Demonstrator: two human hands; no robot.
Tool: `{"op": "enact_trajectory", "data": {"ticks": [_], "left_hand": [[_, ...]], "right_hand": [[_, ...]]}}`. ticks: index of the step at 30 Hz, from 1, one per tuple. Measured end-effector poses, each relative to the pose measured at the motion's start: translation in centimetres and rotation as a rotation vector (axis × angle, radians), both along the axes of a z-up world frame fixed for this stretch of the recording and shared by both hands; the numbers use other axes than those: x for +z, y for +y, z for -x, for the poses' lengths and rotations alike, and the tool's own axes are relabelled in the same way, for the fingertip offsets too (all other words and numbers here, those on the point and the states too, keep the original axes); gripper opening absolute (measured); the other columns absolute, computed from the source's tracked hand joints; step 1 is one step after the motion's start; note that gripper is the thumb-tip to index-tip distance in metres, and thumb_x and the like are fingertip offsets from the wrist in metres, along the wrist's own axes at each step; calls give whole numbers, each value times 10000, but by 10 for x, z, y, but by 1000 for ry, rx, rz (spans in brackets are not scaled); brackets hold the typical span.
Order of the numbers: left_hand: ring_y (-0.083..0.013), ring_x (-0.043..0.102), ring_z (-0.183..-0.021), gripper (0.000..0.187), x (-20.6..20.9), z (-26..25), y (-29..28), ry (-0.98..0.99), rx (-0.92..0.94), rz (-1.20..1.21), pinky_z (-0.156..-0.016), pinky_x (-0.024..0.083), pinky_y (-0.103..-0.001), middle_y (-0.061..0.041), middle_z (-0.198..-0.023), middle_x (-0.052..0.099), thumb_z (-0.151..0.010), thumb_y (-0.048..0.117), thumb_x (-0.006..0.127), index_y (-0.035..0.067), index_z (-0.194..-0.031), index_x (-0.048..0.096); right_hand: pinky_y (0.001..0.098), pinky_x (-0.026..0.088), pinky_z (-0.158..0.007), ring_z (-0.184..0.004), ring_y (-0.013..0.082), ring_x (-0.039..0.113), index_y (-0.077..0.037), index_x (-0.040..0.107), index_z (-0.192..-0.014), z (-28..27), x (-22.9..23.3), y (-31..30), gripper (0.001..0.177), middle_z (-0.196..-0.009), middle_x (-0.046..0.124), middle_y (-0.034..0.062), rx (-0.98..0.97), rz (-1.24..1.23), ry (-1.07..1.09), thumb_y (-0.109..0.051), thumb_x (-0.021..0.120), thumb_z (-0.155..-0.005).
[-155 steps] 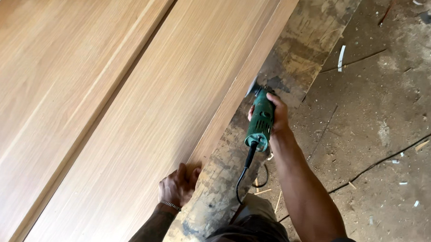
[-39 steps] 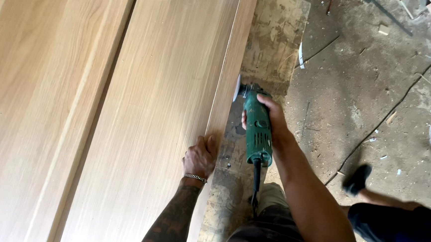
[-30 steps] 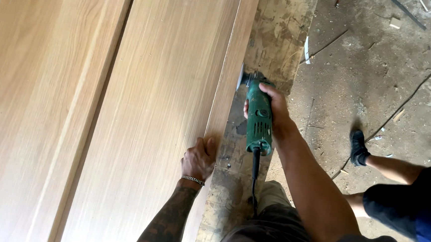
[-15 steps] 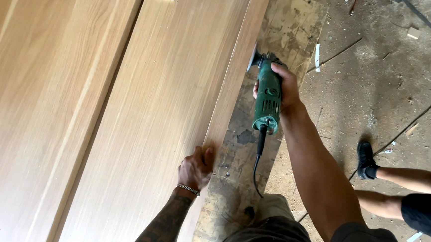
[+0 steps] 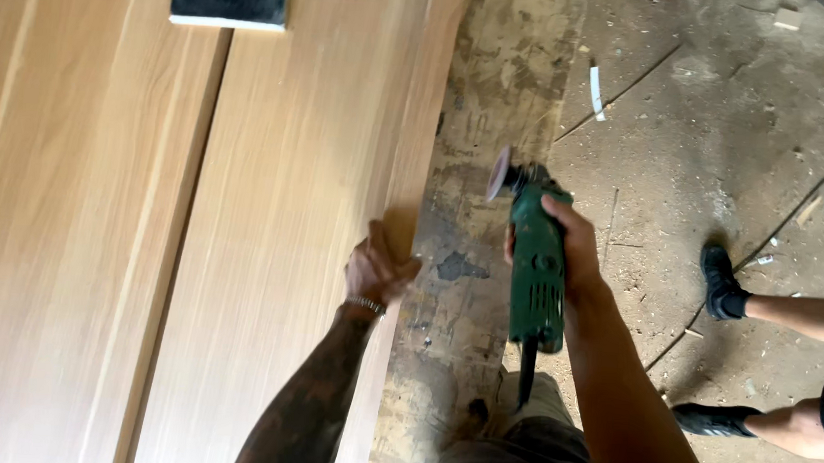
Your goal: The person sands the edges of a wooden frame using a handheld power sander, moving it along the inner and outer perimeters of the wood.
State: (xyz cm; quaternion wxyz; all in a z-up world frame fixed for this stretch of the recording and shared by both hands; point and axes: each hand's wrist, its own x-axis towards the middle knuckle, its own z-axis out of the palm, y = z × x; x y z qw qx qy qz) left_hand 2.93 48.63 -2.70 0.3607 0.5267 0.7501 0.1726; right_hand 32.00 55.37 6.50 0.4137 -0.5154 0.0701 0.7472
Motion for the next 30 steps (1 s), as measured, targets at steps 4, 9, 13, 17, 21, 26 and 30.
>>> {"op": "enact_trajectory", "data": {"ticks": [4, 9, 13, 17, 21, 26, 30], "left_hand": [[-467, 842, -920, 599, -13, -4, -22, 18, 32, 80, -815, 701, -674, -148, -969, 824, -753, 420, 728, 189, -1284, 578], [-527, 829, -1025, 651, -18, -9, -21, 39, 25, 84, -888, 673, -726, -244, -1079, 822, -776, 410, 731, 167, -1351, 545], [-532, 823, -1043, 702, -7, -5, -18, 73, 10, 104, -914, 668, -720, -243, -1102, 816, -774, 443, 723, 171, -1388, 519], [-537, 827, -1063, 642, 25, -9, -12, -22, 20, 86, -968, 659, -737, -279, -1107, 827, -935, 590, 550, 131, -1384, 585], [-573, 790, -1098, 596, 41, 0, -6, -118, 62, 99, -982, 581, -770, -299, -1027, 827, -1148, 632, 338, 134, -1226, 656], [-572, 776, -1019, 644, -40, 1, -4, -214, 131, 32, -884, 557, -760, -291, -911, 772, -1140, 702, 466, 112, -930, 619], [-538, 788, -1085, 648, -18, 1, -3, -122, 87, 129, -986, 599, -727, -282, -995, 797, -1153, 711, 352, 142, -1004, 624]], "right_hand": [[580, 698, -864, -972, 393, 786, -33, 531, -1312, -5, 0, -17, 605, -1106, 626, 233, 24, 4, 0, -355, 882, -938], [607, 697, -819, -888, 431, 779, -51, 564, -1287, 7, -23, -12, 584, -1047, 654, 271, 76, -22, 17, -379, 891, -931], [602, 691, -791, -893, 437, 783, -20, 578, -1190, 30, -2, -13, 481, -943, 658, 268, -1, -22, 43, -284, 889, -935], [584, 678, -870, -1022, 399, 746, -46, 549, -1274, 31, -9, -10, 560, -1082, 593, 199, -18, 26, 72, -295, 911, -927], [552, 665, -962, -1116, 352, 705, -96, 489, -1326, 45, -12, -10, 629, -1221, 514, 150, -39, 132, 113, -285, 917, -905], [564, 626, -708, -720, 438, 772, 17, 597, -1217, 59, -38, -37, 531, -825, 702, 306, 272, -137, 66, -430, 781, -998], [538, 664, -676, -755, 435, 808, 52, 636, -1152, 73, -36, -50, 461, -863, 745, 318, 239, -85, 100, -356, 801, -1014]]}}
